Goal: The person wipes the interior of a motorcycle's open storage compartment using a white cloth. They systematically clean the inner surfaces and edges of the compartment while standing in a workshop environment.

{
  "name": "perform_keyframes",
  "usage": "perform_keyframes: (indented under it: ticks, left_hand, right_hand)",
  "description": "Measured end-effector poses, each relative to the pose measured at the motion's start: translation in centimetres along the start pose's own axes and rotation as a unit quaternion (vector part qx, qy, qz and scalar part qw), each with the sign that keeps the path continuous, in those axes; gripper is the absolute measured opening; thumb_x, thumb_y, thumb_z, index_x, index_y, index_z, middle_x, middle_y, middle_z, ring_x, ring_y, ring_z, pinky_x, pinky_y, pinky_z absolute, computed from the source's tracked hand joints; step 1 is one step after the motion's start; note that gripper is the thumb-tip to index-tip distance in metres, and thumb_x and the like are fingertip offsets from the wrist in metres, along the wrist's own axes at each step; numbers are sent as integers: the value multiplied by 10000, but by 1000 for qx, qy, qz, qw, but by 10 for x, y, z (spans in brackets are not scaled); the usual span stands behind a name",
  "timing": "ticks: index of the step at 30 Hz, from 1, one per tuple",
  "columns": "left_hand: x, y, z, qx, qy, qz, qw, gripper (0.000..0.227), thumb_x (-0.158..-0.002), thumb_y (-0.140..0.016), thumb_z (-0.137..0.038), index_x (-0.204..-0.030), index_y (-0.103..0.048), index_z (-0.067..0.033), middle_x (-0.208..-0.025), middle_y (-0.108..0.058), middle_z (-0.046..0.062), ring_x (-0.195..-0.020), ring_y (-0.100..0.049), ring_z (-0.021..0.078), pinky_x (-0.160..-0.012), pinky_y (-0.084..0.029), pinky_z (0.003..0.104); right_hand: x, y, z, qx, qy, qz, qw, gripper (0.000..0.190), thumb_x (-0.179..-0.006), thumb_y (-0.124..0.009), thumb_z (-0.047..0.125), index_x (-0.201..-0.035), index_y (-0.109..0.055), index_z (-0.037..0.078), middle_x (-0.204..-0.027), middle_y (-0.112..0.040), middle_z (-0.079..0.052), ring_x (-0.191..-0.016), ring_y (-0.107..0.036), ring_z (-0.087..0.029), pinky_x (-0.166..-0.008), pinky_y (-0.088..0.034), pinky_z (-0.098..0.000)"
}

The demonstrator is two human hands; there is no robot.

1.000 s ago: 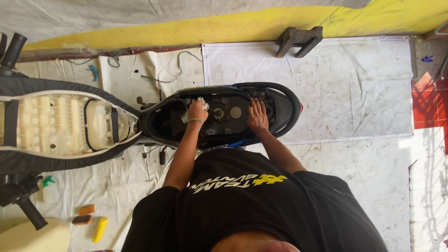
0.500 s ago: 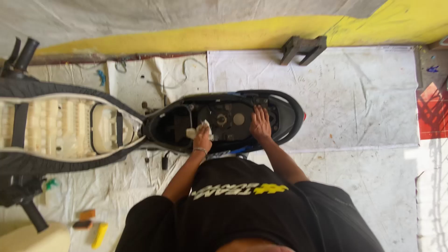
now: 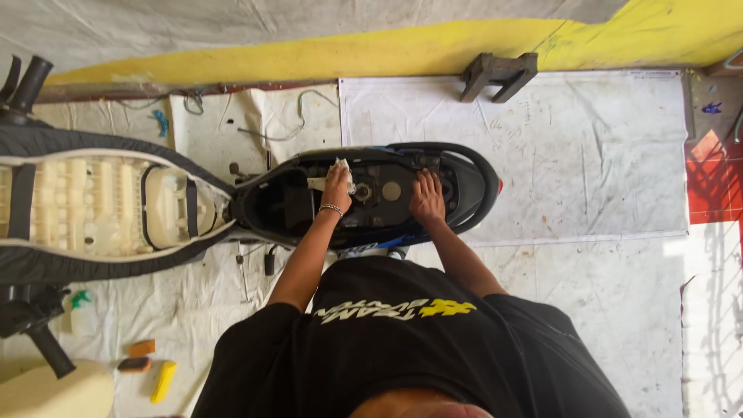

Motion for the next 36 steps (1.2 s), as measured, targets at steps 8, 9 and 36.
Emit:
perform_keyframes:
  ticks: [8,9,36]
  left_hand:
    - [83,-1,-8,-15,59,108,992,683,-761,-726,17,-1421,-569,-57,-1449,-526,231,-1338,-502,371,-1101,-463,424]
    - [82,4,-8,-12,72,136,988,616,-775,-719,-4,-1378,-643,-105,-1364,-629,209,-1270,-591,359,-1074,-506,431]
    - [71,-6,23,375,224,-27,899,737,-935,-534,-566,-1467,-513,-56,-1582,-421,175,-1482,-319,365,-1191,-255,504]
  right_hand:
    - [6,-1,1,9,-6,9,1000,322,-875,-606,90,-1181,-606,-8,-1444,-562,-192,-1464,-410,-347,-1245,-261,-507]
    - [8,-2,1,7,-7,11,1000,319,-872,-608,90,-1176,-608,-7,-1442,-558,-194,-1462,-407,-350,-1241,-259,-509]
    - [-98,-69,78,-100,200,253,941,753,-927,-684,29,-1637,-500,199,-1509,-452,-133,-1361,-449,-306,-1229,-418,-365]
Point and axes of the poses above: each hand's wrist, its own x-axis away from the middle knuckle, its own y-axis out of the back of the hand, z = x × y, the point moved 8 cm from there along -x, towards the middle knuckle
